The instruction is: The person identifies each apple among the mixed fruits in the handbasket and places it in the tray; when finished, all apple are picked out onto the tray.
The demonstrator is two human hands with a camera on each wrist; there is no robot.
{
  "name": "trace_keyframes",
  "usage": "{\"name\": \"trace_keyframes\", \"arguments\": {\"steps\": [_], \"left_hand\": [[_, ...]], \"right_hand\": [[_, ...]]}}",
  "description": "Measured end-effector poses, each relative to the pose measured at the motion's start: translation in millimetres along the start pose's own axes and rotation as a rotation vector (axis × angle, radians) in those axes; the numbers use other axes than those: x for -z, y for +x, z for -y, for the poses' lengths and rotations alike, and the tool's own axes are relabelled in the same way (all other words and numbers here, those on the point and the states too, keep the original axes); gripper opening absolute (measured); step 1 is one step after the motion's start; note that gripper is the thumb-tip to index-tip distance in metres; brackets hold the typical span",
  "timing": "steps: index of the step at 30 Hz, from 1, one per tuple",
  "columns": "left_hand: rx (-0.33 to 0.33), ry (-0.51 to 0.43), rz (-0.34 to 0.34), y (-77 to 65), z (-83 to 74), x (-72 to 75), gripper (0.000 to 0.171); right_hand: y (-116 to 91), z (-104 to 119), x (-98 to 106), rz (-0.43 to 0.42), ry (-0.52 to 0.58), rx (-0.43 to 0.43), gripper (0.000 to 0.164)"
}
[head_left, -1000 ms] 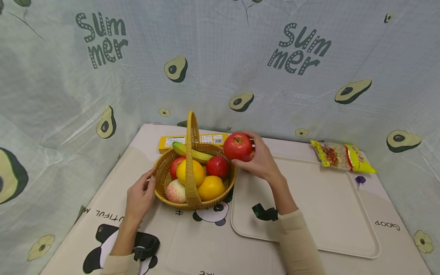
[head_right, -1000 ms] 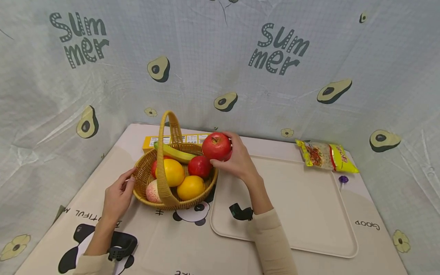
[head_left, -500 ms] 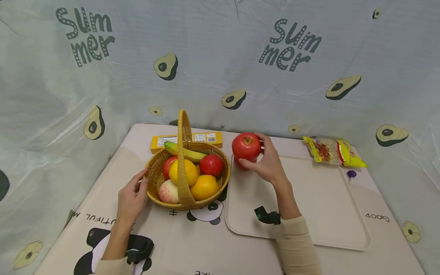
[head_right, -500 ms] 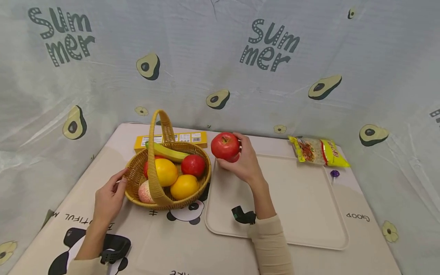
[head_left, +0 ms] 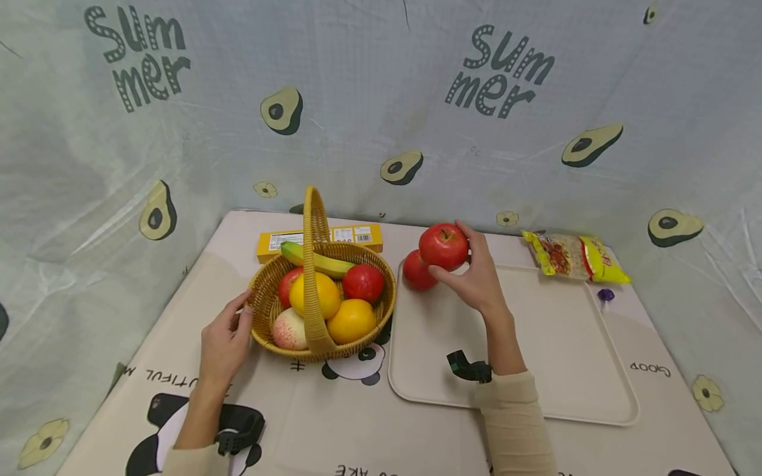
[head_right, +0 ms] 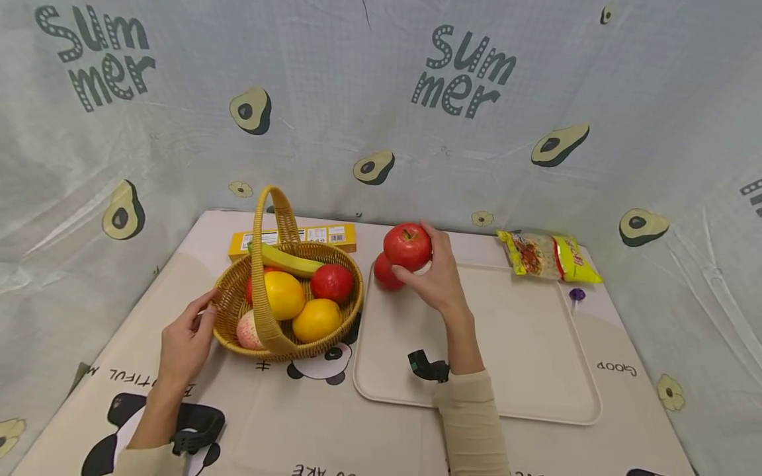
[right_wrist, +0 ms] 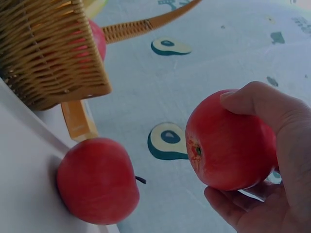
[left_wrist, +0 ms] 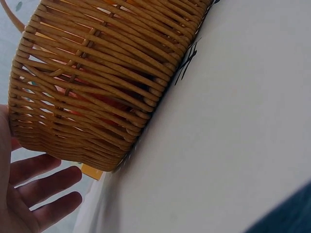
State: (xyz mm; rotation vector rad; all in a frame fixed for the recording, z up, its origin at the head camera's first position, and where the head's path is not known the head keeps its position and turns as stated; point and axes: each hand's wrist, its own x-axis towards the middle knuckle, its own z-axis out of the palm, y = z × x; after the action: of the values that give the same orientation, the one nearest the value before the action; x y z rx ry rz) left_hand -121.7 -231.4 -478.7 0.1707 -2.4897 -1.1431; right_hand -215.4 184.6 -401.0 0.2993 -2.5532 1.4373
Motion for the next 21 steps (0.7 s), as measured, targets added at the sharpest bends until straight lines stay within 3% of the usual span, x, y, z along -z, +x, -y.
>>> {"name": "trace_keyframes", "arguments": {"steps": [12, 21], "left_hand": [[-0.006, -0.003, -0.009, 0.6, -0.7, -0.8, 0.04], [0.001, 0.001, -0.007, 1.2, 1.2, -1.7, 0.04]], "right_hand": [[1.9, -18.6, 7.8, -0.039, 0.006, -0.065, 0.088], [4.0, -32.3, 13.9, -0.04, -0.002, -0.172, 0.091]]}}
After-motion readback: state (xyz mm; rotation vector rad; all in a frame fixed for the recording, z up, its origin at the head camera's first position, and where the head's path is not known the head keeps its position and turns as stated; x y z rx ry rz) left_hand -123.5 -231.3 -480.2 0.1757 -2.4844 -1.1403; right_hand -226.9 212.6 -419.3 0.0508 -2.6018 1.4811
